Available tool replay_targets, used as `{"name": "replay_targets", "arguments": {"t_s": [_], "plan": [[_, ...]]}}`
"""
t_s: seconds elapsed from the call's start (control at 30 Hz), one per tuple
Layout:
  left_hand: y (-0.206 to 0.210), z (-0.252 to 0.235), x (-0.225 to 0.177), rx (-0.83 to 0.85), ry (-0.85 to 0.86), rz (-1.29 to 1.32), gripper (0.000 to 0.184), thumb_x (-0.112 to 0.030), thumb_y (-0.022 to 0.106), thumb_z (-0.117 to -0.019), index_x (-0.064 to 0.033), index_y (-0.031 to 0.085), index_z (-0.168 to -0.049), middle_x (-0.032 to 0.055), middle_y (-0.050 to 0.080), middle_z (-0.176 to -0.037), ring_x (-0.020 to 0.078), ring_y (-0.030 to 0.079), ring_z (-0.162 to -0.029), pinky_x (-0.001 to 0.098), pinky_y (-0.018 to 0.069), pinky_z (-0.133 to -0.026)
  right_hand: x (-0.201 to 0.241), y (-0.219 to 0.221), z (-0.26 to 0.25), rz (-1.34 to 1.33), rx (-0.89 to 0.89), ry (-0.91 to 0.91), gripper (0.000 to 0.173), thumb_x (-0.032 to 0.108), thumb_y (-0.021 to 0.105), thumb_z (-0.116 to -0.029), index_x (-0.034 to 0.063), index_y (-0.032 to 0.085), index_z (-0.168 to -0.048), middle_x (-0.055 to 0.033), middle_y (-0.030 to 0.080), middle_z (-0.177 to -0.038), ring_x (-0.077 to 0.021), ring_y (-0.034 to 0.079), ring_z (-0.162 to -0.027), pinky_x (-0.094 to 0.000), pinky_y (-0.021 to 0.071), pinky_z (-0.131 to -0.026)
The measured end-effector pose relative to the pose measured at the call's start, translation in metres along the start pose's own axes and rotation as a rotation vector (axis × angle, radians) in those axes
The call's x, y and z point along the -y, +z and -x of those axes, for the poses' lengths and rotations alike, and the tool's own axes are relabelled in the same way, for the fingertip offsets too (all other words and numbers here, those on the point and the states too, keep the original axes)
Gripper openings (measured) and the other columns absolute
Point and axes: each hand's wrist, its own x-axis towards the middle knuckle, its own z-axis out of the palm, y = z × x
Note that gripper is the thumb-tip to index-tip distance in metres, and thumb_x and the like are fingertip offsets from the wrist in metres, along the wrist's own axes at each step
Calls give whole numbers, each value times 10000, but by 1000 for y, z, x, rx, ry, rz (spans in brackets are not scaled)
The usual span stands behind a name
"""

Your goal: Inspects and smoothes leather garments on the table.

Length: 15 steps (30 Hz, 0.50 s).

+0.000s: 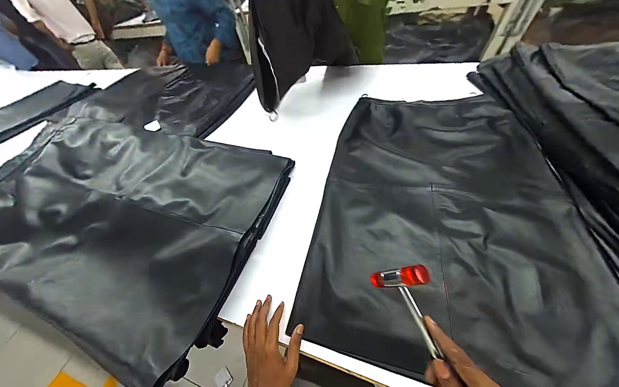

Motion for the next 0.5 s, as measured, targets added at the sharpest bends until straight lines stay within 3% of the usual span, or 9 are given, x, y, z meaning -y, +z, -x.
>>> {"name": "replay_targets", "arguments": {"t_s": [0.1, 0.23, 0.33, 0.4, 0.5], "plan": [[18, 8, 3, -113, 22, -22, 622, -564, 382, -1032, -99, 663, -1335, 185, 586, -1447, 347, 474, -1420, 578, 254, -1202, 27, 28, -34, 102, 1, -115, 445, 184, 448, -1096, 28, 493, -1511, -154, 680, -932, -188, 622, -693, -350, 560, -630], [41, 8, 6, -308, 32, 2, 570, -535, 307, -1033, -154, 639, -1297, 76, 619, -1388, 203, 458, -1407, 469, 176, -1222, 29, 66, -75, 310, -52, -228, 424, 181, 476, -1079, 95, 553, -1486, -135, 665, -912, -207, 609, -665, -367, 535, -577], [44, 8, 8, -346, 26, 19, 567, -538, 323, -1023, -156, 603, -1335, 55, 605, -1406, 179, 440, -1421, 450, 169, -1232, 3, 89, -102, 545, -24, -220, 461, 186, 463, -1049, 212, 553, -1501, -106, 658, -867, -219, 615, -608, -389, 532, -516], [44, 9, 6, -344, 19, 31, 570, -540, 327, -1019, -155, 583, -1351, 57, 594, -1416, 181, 428, -1426, 453, 164, -1229, -9, 94, -113, 647, 61, -153, 460, 263, 421, -1076, 299, 517, -1524, -107, 669, -870, -248, 639, -630, -422, 543, -546], [45, 8, 6, -353, 8, 45, 573, -543, 323, -1018, -165, 563, -1375, 43, 577, -1430, 168, 421, -1427, 444, 163, -1231, -1, 92, -110, 586, 25, -210, 458, 193, 450, -1060, 204, 542, -1509, -111, 662, -848, -242, 619, -620, -409, 533, -536]]}}
